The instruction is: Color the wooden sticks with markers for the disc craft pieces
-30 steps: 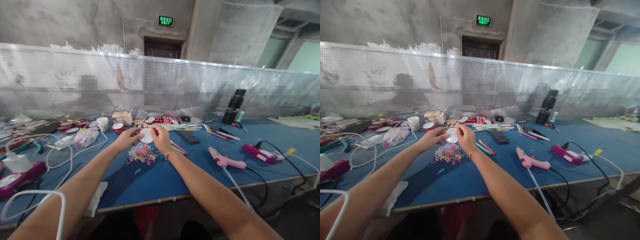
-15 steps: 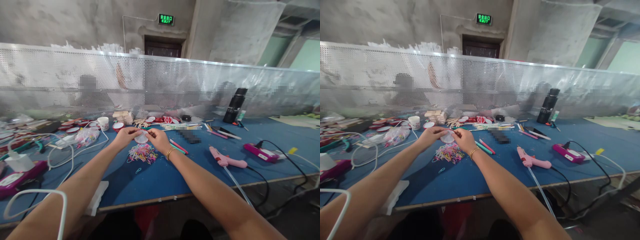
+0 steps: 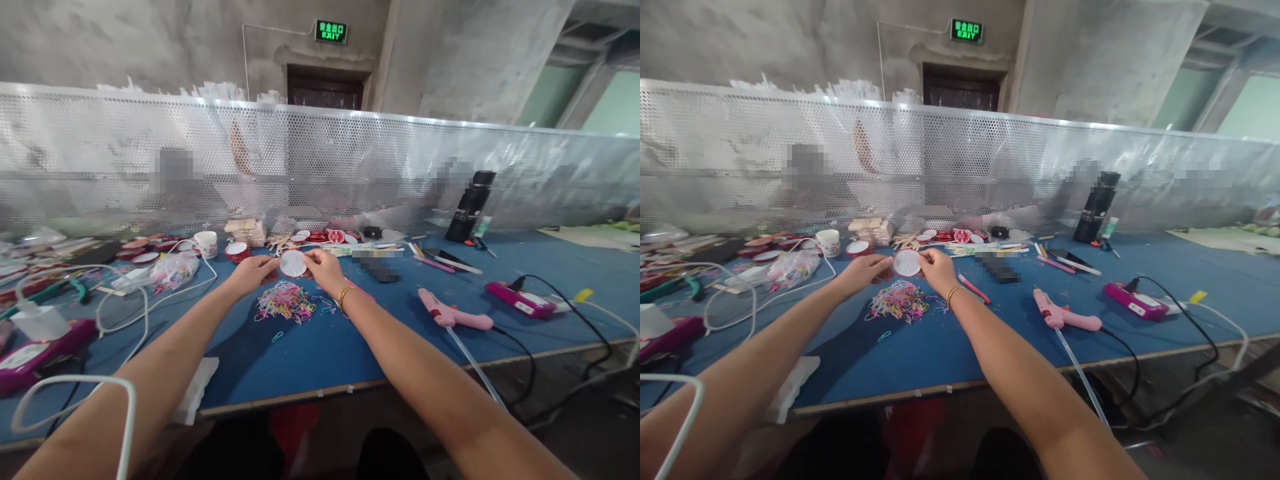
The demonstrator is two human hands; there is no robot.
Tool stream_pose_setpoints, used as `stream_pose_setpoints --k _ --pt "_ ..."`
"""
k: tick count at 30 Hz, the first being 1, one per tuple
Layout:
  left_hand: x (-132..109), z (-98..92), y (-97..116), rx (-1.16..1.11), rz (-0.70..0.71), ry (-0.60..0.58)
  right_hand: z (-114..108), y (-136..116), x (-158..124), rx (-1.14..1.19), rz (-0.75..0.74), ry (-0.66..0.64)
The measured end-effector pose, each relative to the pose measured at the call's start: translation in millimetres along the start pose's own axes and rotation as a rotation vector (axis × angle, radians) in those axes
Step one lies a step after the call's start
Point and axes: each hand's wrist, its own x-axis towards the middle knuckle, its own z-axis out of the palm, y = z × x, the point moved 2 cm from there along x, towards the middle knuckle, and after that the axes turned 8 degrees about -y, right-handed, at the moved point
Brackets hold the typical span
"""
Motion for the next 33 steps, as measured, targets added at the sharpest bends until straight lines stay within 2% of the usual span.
stream_pose_setpoints --k 4,9,14,18,33 --pt "5 -8.8 -9 0.079 0.019 0.043 -15 3 3 -0.316 0.004 0.078" --pt "7 -20.7 -14 0.193 0.047 0.061 -21 7 1 -0.616 0.08 0.015" --pt "10 -30.1 -15 0.337 0.034 0.086 -20 12 1 -0.711 0.143 -0.03" --pt "10 -30.4 -11 0.407 0.076 0.058 -19 13 2 -0.747 0.153 -0.042" --pt "9 -21.4 -21 0.333 0.018 -0.067 -17 10 1 -0.814 0.162 -0.172"
